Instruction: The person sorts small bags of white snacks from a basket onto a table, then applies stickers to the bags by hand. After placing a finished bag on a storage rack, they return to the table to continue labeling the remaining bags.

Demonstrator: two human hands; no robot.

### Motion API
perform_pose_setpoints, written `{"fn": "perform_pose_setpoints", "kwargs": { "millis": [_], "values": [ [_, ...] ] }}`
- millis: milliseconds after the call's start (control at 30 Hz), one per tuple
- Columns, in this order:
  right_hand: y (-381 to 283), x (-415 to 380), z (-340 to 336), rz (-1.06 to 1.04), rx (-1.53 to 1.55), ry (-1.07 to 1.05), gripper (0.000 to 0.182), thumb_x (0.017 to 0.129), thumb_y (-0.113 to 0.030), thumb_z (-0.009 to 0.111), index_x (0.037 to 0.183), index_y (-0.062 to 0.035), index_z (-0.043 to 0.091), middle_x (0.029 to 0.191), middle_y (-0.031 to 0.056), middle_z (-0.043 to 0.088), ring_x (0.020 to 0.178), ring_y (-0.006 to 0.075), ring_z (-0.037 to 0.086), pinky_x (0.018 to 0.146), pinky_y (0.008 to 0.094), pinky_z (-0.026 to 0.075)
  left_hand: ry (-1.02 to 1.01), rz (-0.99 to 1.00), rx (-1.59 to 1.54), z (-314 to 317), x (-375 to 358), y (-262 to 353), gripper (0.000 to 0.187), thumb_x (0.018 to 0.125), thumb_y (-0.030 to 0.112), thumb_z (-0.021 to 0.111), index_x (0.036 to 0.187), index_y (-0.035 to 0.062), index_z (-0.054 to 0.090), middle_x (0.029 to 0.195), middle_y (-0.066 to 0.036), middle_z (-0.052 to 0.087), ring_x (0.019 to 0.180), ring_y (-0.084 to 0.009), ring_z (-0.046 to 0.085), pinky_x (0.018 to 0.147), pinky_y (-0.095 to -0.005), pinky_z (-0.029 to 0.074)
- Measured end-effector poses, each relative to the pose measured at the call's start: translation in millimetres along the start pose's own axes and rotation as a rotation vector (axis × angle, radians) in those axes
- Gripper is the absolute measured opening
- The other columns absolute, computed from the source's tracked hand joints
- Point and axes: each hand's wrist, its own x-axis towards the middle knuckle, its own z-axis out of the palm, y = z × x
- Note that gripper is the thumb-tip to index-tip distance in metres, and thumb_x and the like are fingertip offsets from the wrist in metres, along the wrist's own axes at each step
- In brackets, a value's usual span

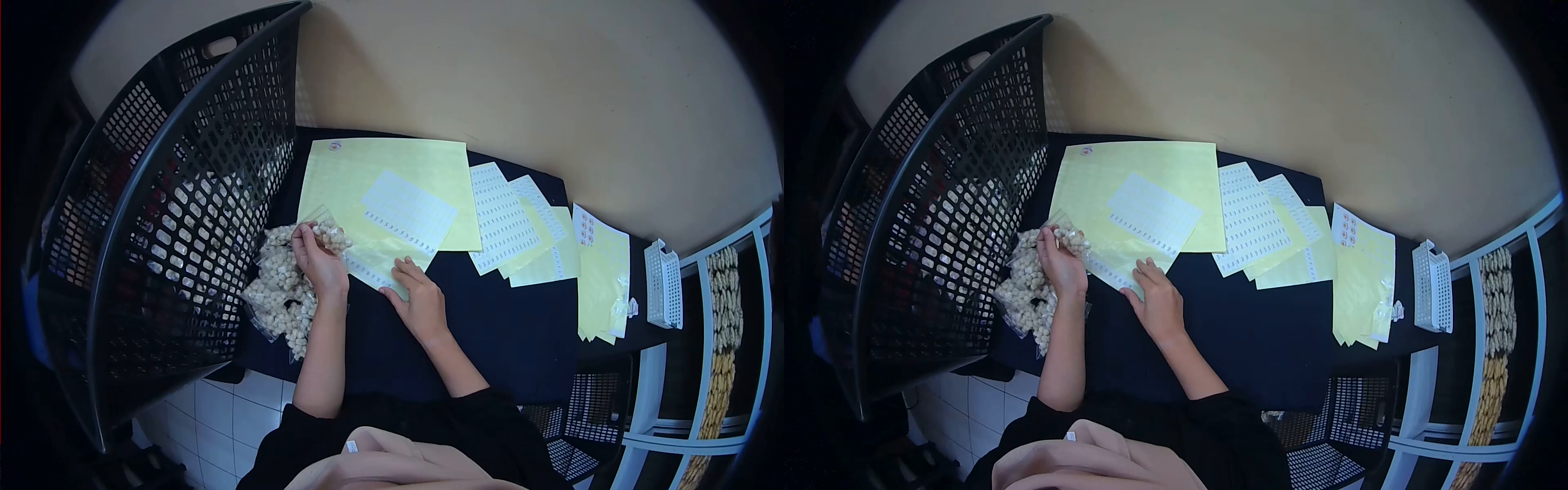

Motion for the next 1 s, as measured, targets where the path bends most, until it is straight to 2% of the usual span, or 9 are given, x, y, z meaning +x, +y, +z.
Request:
{"fn": "perform_pose_setpoints", "kwargs": {
  "millis": [167,533,700,833,933,1000],
  "values": [
    [-2,-1,1,0.025,0.023,0.019,0.025,0.069,-0.014,0.066,0.09,-0.0002,0.061,0.107,0.0111,0.056,0.106,0.0262,0.049,0.087,0.0338,0.042,-0.032,-0.047,-0.129,0,-2,-2,0.017,0.088,0.022,0.043,0.097,0.007,0.043,0.1,-0.005,0.046,0.093,-0.0157,0.046,0.08,-0.034,0.043],
    [1,-1,5,-0.005,0.087,0.089,0.017,0.067,-0.01,0.068,0.08,0.0002,0.061,0.097,0.0129,0.06,0.1,0.0269,0.053,0.088,0.0341,0.042,-0.073,-0.069,-0.105,3,-9,-3,0.016,0.087,0.017,0.045,0.098,0.0053,0.043,0.098,-0.006,0.049,0.092,-0.0151,0.048,0.079,-0.0281,0.041],
    [-4,-1,1,0.066,0.146,0.089,0.014,0.067,-0.008,0.067,0.076,0.0007,0.061,0.094,0.0134,0.06,0.101,0.0282,0.053,0.085,0.0349,0.043,-0.102,-0.093,-0.078,0,-9,-10,0.014,0.086,0.013,0.046,0.097,0.0053,0.044,0.098,-0.006,0.05,0.092,-0.0132,0.048,0.079,-0.026,0.04],
    [-1,-2,4,0.009,0.128,0.092,0.011,0.067,-0.006,0.066,0.073,0.001,0.06,0.095,0.0136,0.06,0.101,0.029,0.053,0.083,0.0345,0.044,-0.129,-0.105,-0.036,2,-12,-14,0.013,0.084,0.01,0.049,0.095,0.0051,0.045,0.096,-0.006,0.051,0.089,-0.0118,0.049,0.078,-0.024,0.04],
    [4,0,0,0.03,0.262,0.095,0.008,0.067,-0.003,0.065,0.071,0.0009,0.06,0.094,0.0134,0.061,0.098,0.0266,0.055,0.083,0.0318,0.044,-0.19,-0.092,0.036,4,-18,-17,0.012,0.084,0.009,0.049,0.094,0.0049,0.045,0.095,-0.006,0.052,0.088,-0.0107,0.05,0.076,-0.0227,0.041],
    [15,3,-1,0.128,0.541,0.145,0.007,0.068,-0.003,0.065,0.072,-0.0002,0.06,0.094,0.0125,0.06,0.094,0.0246,0.057,0.083,0.0307,0.043,-0.238,-0.11,0.079,10,-28,-17,0.01,0.084,0.009,0.049,0.092,0.0044,0.046,0.092,-0.007,0.055,0.086,-0.0102,0.051,0.075,-0.0216,0.041]
  ]
}}
